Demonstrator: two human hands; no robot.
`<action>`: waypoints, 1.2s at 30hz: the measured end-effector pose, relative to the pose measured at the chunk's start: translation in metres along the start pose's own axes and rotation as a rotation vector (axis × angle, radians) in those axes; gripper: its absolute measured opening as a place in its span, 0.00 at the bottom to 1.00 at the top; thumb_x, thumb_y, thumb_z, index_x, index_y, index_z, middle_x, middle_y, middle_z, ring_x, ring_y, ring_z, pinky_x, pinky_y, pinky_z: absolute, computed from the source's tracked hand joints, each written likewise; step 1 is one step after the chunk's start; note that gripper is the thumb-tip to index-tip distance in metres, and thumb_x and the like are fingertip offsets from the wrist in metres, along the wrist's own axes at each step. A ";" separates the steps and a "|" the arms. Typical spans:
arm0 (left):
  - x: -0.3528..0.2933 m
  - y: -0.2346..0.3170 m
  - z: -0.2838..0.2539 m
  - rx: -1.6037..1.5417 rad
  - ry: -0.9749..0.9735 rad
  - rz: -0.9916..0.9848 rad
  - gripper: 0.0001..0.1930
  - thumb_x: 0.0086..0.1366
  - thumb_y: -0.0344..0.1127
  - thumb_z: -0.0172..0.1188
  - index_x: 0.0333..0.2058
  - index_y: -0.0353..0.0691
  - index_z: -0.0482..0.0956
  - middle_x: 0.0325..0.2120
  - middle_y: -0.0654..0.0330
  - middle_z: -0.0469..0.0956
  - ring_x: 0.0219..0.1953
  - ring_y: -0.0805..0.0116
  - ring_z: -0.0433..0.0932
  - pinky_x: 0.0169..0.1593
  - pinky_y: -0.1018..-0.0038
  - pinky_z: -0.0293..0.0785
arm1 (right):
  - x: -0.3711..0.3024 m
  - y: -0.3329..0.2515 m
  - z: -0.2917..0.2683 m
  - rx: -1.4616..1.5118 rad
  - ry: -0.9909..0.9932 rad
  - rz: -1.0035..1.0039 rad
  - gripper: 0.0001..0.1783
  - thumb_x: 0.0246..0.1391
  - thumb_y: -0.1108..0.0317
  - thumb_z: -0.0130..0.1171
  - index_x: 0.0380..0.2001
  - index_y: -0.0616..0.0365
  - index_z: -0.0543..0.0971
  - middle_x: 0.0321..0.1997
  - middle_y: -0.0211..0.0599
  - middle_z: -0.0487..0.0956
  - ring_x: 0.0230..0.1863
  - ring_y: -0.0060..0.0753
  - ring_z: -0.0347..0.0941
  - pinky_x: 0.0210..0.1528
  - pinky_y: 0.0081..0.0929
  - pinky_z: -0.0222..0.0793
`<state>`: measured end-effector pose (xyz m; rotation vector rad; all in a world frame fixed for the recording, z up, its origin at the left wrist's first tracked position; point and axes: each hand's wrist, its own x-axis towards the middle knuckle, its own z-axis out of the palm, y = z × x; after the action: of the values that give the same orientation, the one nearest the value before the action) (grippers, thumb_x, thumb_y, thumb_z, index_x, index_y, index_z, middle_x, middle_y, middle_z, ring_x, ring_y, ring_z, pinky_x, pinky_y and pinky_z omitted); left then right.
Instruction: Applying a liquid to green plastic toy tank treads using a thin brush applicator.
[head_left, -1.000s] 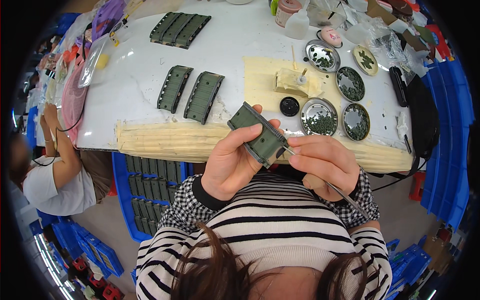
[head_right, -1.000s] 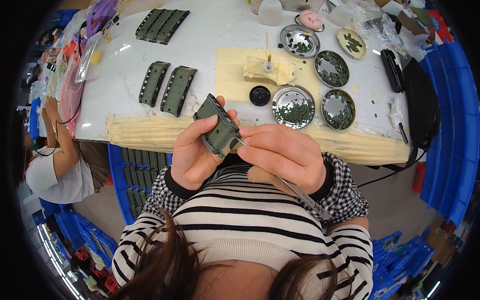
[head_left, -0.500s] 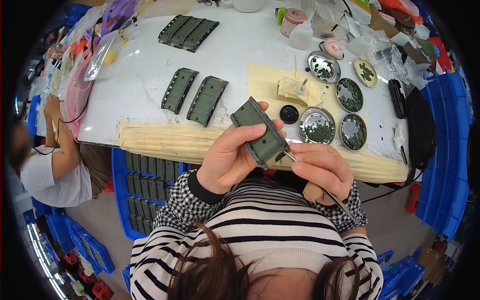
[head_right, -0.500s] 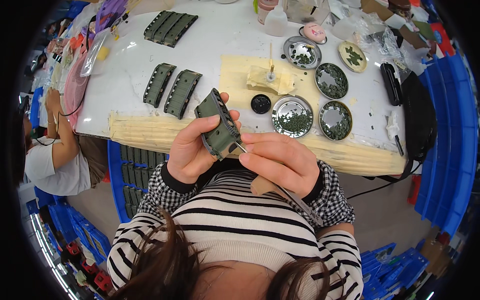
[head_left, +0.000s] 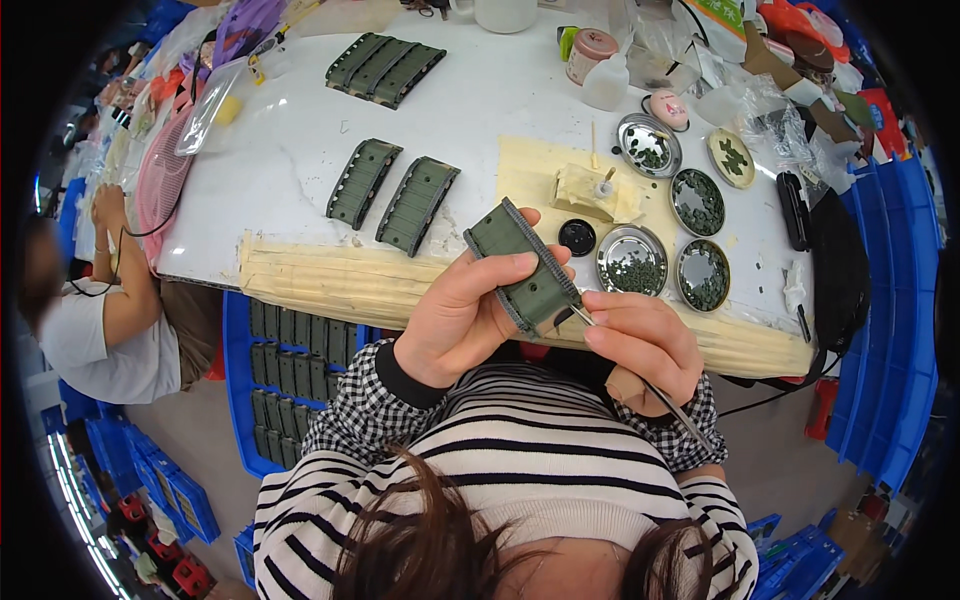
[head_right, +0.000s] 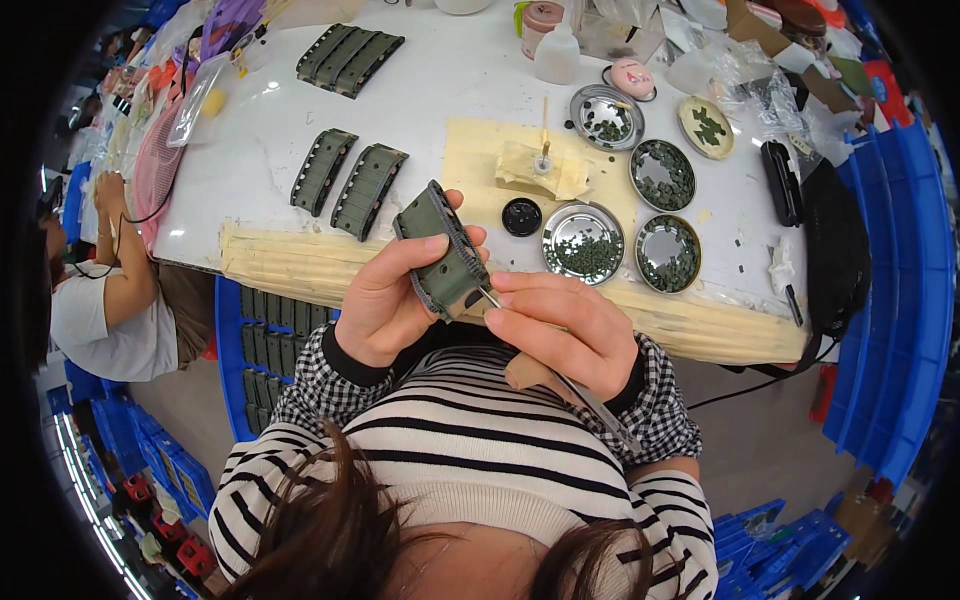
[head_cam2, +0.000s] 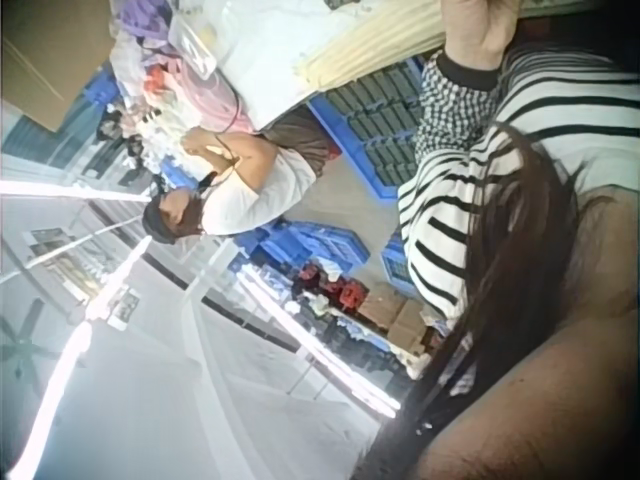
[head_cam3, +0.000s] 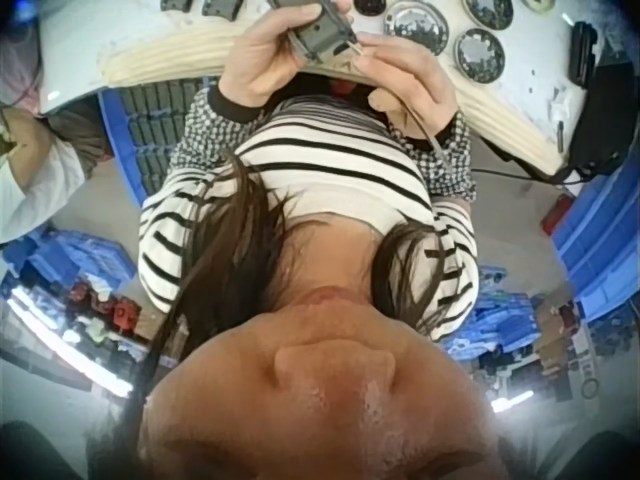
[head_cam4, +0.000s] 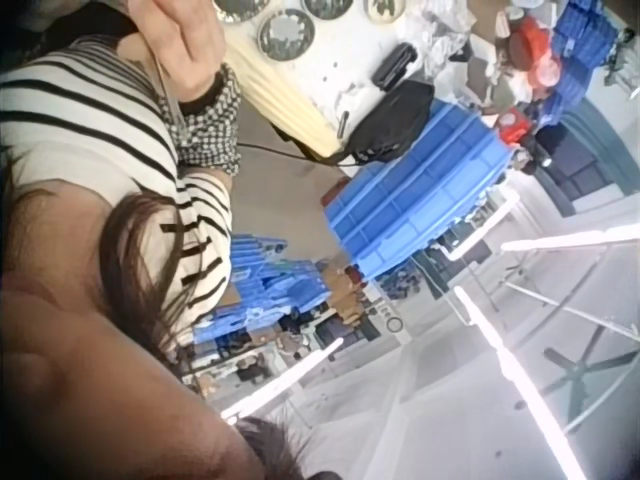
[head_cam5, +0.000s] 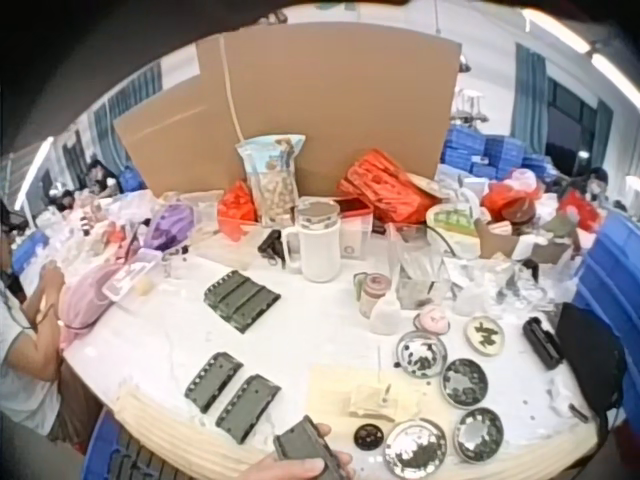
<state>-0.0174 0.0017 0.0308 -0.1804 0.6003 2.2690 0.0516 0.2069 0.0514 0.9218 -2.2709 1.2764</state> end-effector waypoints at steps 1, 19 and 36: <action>0.000 0.000 0.000 -0.003 0.003 -0.003 0.24 0.65 0.27 0.52 0.59 0.39 0.61 0.46 0.48 0.74 0.49 0.57 0.76 0.55 0.63 0.74 | 0.000 0.001 0.000 -0.006 -0.002 -0.003 0.24 0.45 0.67 0.66 0.47 0.64 0.77 0.46 0.44 0.76 0.51 0.49 0.76 0.49 0.36 0.74; 0.001 -0.007 -0.004 -0.094 -0.013 -0.013 0.22 0.66 0.27 0.51 0.58 0.42 0.63 0.47 0.49 0.73 0.50 0.58 0.75 0.53 0.63 0.76 | -0.001 0.003 0.001 0.009 0.032 -0.001 0.23 0.43 0.76 0.65 0.46 0.65 0.76 0.44 0.45 0.76 0.50 0.50 0.76 0.47 0.36 0.75; -0.002 0.005 -0.002 0.110 0.057 0.096 0.21 0.67 0.28 0.52 0.57 0.42 0.61 0.49 0.49 0.73 0.53 0.57 0.75 0.52 0.59 0.77 | -0.016 0.029 -0.015 -0.058 0.443 0.322 0.12 0.62 0.72 0.48 0.35 0.66 0.80 0.35 0.42 0.80 0.35 0.35 0.73 0.41 0.29 0.68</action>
<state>-0.0196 -0.0040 0.0319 -0.1662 0.7762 2.3218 0.0422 0.2360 0.0318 0.2190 -2.1308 1.3708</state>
